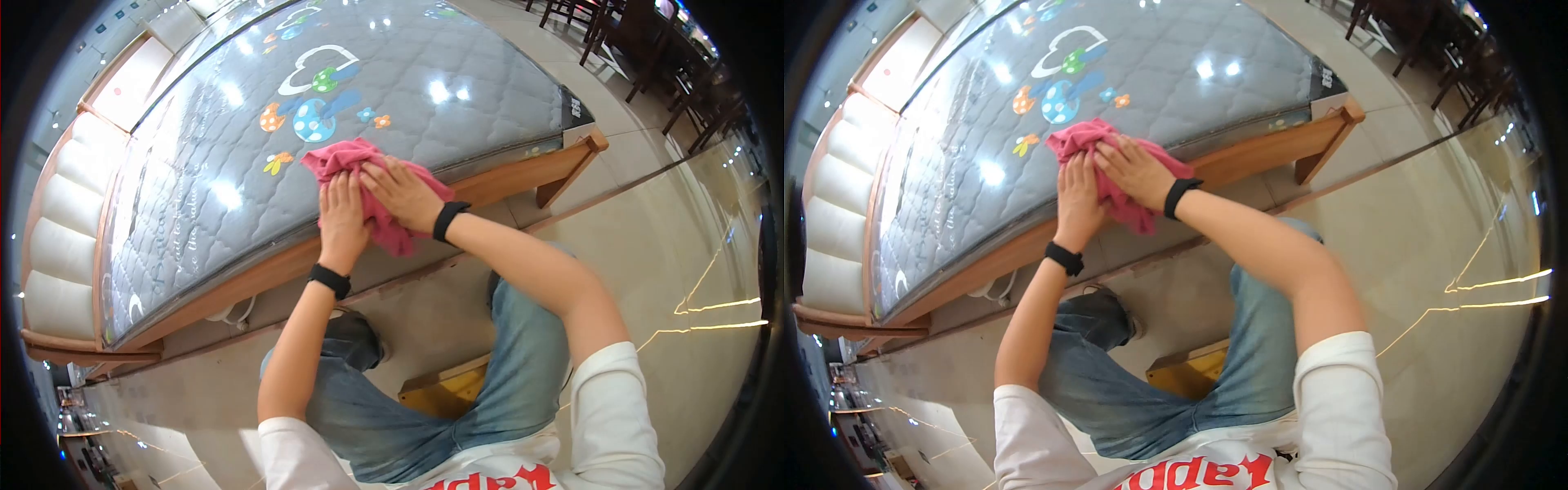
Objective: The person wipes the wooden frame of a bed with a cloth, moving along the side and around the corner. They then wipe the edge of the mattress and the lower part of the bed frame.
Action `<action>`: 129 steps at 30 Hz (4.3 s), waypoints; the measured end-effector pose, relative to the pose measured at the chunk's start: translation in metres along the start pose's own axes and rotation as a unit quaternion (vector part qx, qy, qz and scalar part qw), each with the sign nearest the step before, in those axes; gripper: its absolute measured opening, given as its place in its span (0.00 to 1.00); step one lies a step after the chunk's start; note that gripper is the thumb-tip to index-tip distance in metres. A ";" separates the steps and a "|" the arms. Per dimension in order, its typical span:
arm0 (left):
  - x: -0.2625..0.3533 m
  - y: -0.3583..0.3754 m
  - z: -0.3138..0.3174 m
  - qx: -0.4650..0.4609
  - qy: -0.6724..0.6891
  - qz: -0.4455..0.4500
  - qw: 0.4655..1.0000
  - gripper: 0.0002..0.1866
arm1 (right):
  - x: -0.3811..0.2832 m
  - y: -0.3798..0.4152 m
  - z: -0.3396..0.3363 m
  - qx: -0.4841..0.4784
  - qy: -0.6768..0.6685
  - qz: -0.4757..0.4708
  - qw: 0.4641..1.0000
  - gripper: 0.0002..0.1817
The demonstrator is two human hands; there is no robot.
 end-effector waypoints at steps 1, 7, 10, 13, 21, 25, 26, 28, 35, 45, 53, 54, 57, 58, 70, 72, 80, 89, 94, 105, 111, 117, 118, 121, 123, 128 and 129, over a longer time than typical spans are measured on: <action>-0.005 0.004 0.000 -0.011 0.003 -0.003 1.000 0.45 | -0.006 -0.003 0.004 -0.004 0.003 0.003 1.000 0.29; -0.028 0.022 -0.011 0.001 0.005 -0.010 1.000 0.42 | -0.033 -0.019 0.018 0.028 0.024 -0.007 0.999 0.29; -0.038 0.030 -0.013 0.005 -0.011 -0.024 1.000 0.42 | -0.045 -0.029 0.020 0.041 0.010 -0.010 0.999 0.30; -0.047 0.033 -0.014 -0.010 -0.026 -0.027 0.999 0.41 | -0.053 -0.032 0.021 0.051 0.020 0.004 0.999 0.30; -0.036 0.014 -0.007 0.000 -0.059 -0.018 0.998 0.41 | -0.038 -0.020 0.019 0.035 0.036 0.010 0.999 0.30; -0.006 -0.008 0.003 0.001 -0.039 0.019 0.999 0.43 | -0.008 0.005 0.006 0.017 0.030 0.020 0.999 0.31; 0.005 -0.015 0.004 -0.002 -0.028 0.026 0.999 0.43 | 0.003 0.013 0.002 0.004 0.014 0.024 1.000 0.31; 0.028 -0.030 0.010 -0.001 -0.010 0.032 0.999 0.44 | 0.027 0.032 -0.009 -0.020 0.009 0.036 0.999 0.32; 0.131 -0.091 0.041 0.067 -0.028 0.079 0.994 0.44 | 0.116 0.118 -0.044 -0.089 0.106 0.131 0.982 0.32; 0.160 -0.107 0.029 0.103 0.085 0.122 0.984 0.25 | 0.131 0.125 -0.068 -0.110 0.098 0.177 0.973 0.32; 0.122 -0.034 0.018 -0.301 0.244 0.154 0.909 0.16 | 0.075 0.120 -0.069 -0.296 -0.321 0.154 0.886 0.23; 0.115 -0.025 0.035 -0.351 0.246 0.141 0.892 0.17 | 0.068 0.123 -0.050 -0.318 -0.292 0.128 0.893 0.20; 0.084 -0.023 0.054 -0.292 0.164 0.082 0.939 0.17 | 0.077 0.123 -0.013 -0.341 -0.178 0.193 0.903 0.17; 0.078 -0.027 0.048 -0.240 0.143 0.066 0.958 0.17 | 0.086 0.124 -0.007 -0.339 -0.156 0.233 0.898 0.16; 0.091 -0.038 0.054 -0.176 0.018 0.040 0.983 0.12 | 0.104 0.119 0.005 -0.275 -0.223 0.400 0.845 0.17; 0.070 -0.031 0.052 -0.166 -0.003 0.015 0.986 0.13 | 0.090 0.105 0.016 -0.282 -0.250 0.404 0.834 0.18; -0.003 0.021 0.001 -0.159 -0.076 -0.069 0.982 0.16 | 0.023 0.050 0.054 -0.274 -0.353 0.362 0.818 0.20; -0.064 0.088 -0.015 -0.217 -0.082 -0.148 0.962 0.18 | -0.053 -0.009 0.073 -0.302 -0.414 0.316 0.798 0.19; -0.076 0.107 -0.001 -0.289 -0.040 -0.137 0.947 0.18 | -0.086 -0.036 0.091 -0.296 -0.406 0.290 0.815 0.18; -0.153 0.173 0.038 -0.385 0.084 -0.259 0.882 0.27 | -0.150 -0.082 0.119 -0.207 -0.412 0.235 0.856 0.18; -0.182 0.190 0.014 -0.277 0.092 -0.294 0.910 0.38 | -0.160 -0.099 0.122 -0.276 -0.352 0.204 0.871 0.18; -0.175 0.178 -0.013 -0.067 0.223 -0.326 0.916 0.34 | -0.154 -0.100 0.056 -0.150 -0.282 0.161 0.934 0.14; -0.164 0.172 -0.024 -0.027 0.271 -0.307 0.912 0.36 | -0.148 -0.100 0.043 -0.102 -0.259 0.136 0.951 0.13; -0.132 0.147 -0.063 0.150 0.106 -0.183 0.966 0.39 | -0.109 -0.101 0.015 -0.049 -0.302 0.197 0.931 0.20; -0.124 0.133 -0.066 0.121 0.059 -0.167 0.977 0.44 | -0.097 -0.104 -0.022 0.086 -0.268 0.130 0.951 0.28; -0.117 0.104 -0.019 0.051 0.071 -0.130 0.988 0.48 | -0.092 -0.099 0.018 -0.026 -0.076 -0.044 0.996 0.42; -0.116 0.097 -0.010 0.053 0.076 -0.118 0.989 0.49 | -0.093 -0.098 0.015 -0.036 -0.084 -0.034 0.995 0.42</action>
Point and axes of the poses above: each hand's wrist, its own y-axis away from the middle knuckle, its own z-axis out of the palm, x = y × z, the point moved 7 cm from there along -y, towards the middle knuckle, and after that the axes turned 14 degrees about -x, right-handed, at the moved point
